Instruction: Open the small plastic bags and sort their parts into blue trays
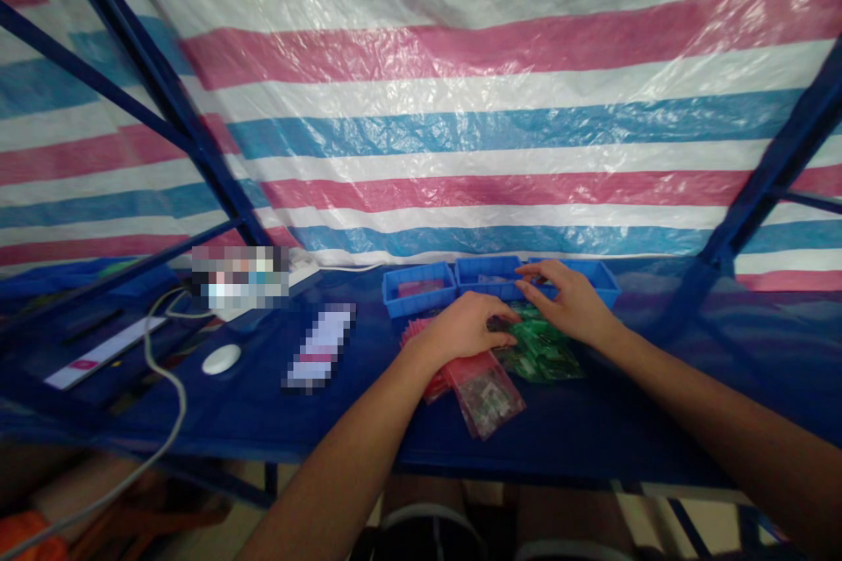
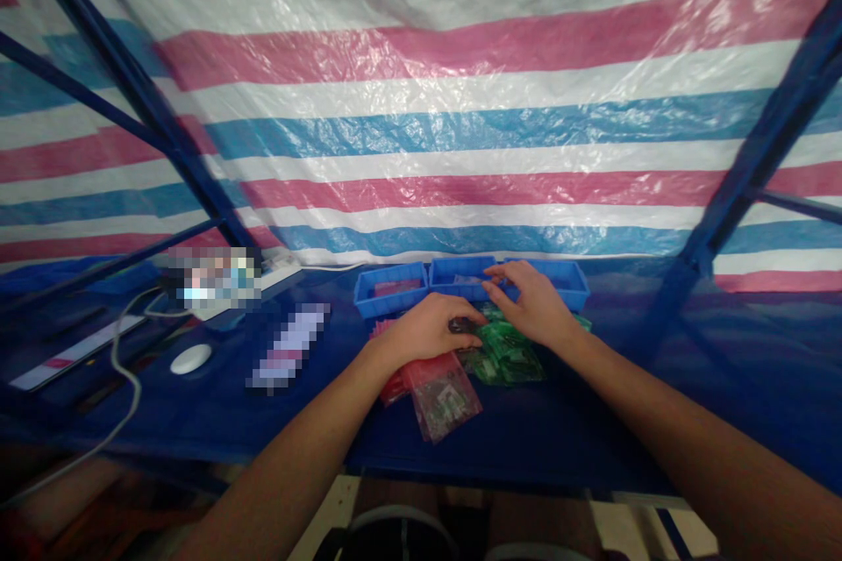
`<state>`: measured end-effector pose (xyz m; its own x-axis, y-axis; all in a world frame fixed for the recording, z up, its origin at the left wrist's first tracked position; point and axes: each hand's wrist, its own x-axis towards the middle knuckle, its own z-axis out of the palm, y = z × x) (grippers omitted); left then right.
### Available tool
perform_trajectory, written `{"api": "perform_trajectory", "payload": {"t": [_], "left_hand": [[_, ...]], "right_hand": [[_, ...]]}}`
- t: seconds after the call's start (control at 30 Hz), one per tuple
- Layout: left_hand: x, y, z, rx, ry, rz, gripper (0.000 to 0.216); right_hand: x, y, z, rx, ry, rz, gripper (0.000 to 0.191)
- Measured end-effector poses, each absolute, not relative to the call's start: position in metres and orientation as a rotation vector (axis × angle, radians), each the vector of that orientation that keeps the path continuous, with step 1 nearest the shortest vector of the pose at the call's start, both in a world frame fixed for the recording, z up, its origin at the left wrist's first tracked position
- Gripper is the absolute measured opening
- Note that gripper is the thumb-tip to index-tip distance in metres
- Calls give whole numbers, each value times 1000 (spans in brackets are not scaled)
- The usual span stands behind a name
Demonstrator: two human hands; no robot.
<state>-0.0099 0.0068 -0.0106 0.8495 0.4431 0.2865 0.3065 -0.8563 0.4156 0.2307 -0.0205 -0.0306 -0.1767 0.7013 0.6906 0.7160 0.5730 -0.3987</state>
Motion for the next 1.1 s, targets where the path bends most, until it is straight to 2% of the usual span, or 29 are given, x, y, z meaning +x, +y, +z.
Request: {"api": "perform_trajectory", "payload": {"t": [0.43, 0.63, 0.83, 1.0, 1.1], "left_hand": [[-10, 12, -10, 2649, 545, 655, 28], [-9, 9, 0, 2520, 625, 929, 23], [-8, 9, 1, 2162, 716, 1201, 21], [-4, 9, -3, 1969, 672, 1177, 28], [-3, 6, -2, 1984, 675, 1190, 33]], "right_hand": [[230, -23, -28, -1125, -1917, -30, 28], [227, -32, -18, -1068, -1908, 33, 27], [218, -37, -18, -994, -2002, 187, 52], [213, -35, -25, -1046, -1886, 298, 26], [214, -32, -29, -1058, -1788, 452, 25]]}}
